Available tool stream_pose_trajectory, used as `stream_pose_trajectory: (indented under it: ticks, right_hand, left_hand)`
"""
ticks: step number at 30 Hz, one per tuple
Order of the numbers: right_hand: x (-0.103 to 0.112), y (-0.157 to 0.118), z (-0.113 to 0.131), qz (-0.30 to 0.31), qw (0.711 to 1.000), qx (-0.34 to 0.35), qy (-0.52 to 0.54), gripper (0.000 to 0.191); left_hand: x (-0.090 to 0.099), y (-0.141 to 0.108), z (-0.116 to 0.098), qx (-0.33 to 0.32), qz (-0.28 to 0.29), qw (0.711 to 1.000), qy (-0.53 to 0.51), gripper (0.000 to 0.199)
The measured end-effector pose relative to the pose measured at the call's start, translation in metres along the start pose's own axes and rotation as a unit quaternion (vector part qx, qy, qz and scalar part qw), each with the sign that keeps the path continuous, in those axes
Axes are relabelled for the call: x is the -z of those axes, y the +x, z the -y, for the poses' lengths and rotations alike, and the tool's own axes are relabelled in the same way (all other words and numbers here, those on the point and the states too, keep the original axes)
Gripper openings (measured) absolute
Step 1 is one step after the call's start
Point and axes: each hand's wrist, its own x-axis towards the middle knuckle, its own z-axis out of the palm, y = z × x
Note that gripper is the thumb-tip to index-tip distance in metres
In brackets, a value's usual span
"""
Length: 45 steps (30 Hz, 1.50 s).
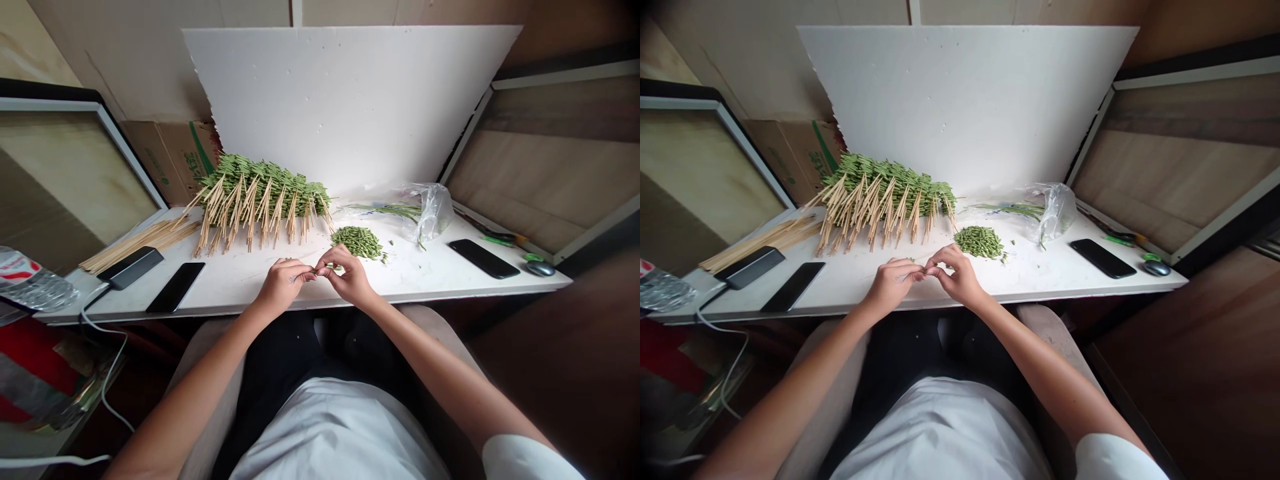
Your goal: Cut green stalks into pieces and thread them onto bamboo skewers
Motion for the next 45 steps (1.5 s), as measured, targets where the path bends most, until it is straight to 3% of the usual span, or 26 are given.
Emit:
stream_pose_trajectory:
  ticks: [5, 9, 13, 17, 19, 22, 25, 28, 32, 38, 45]
  right_hand:
    - [-0.002, -0.001, 0.005, -0.012, 1.0, 0.015, 0.015, 0.045]
    - [-0.005, -0.002, 0.001, -0.006, 0.997, -0.018, 0.077, 0.047]
    - [-0.01, -0.004, -0.006, 0.02, 0.98, -0.085, 0.179, 0.045]
    - [-0.005, -0.002, -0.016, 0.007, 0.964, -0.122, 0.237, 0.043]
    - [0.005, 0.0, -0.023, -0.006, 0.976, -0.13, 0.177, 0.041]
    - [0.019, 0.002, -0.036, -0.019, 0.992, -0.125, -0.009, 0.035]
    - [0.025, -0.002, -0.053, 0.012, 0.979, -0.123, -0.164, 0.025]
    - [0.021, -0.009, -0.065, 0.057, 0.965, -0.104, -0.232, 0.013]
    - [0.015, -0.013, -0.064, 0.058, 0.96, -0.061, -0.266, 0.011]
    - [0.006, -0.006, -0.031, 0.067, 0.991, 0.004, -0.112, 0.03]
    - [0.001, -0.006, -0.019, 0.014, 0.993, 0.08, -0.09, 0.014]
  left_hand:
    - [0.002, 0.001, -0.008, 0.005, 0.041, 0.999, -0.027, 0.024]
    - [0.003, 0.002, -0.014, 0.053, 0.066, 0.987, -0.136, 0.026]
    - [0.002, 0.003, -0.015, 0.113, 0.105, 0.946, -0.285, 0.027]
    - [-0.001, 0.004, -0.012, 0.151, 0.121, 0.897, -0.398, 0.032]
    - [-0.002, 0.004, -0.009, 0.185, 0.106, 0.871, -0.443, 0.037]
    - [-0.005, 0.004, -0.002, 0.245, 0.064, 0.831, -0.495, 0.046]
    - [-0.01, 0.002, 0.007, 0.289, 0.02, 0.801, -0.523, 0.05]
    - [-0.016, -0.002, 0.017, 0.311, -0.026, 0.808, -0.5, 0.049]
    - [-0.02, -0.004, 0.025, 0.319, -0.063, 0.83, -0.454, 0.049]
    - [-0.019, -0.001, 0.019, 0.334, -0.056, 0.847, -0.409, 0.053]
    - [-0.018, -0.002, 0.014, 0.334, 0.001, 0.862, -0.382, 0.052]
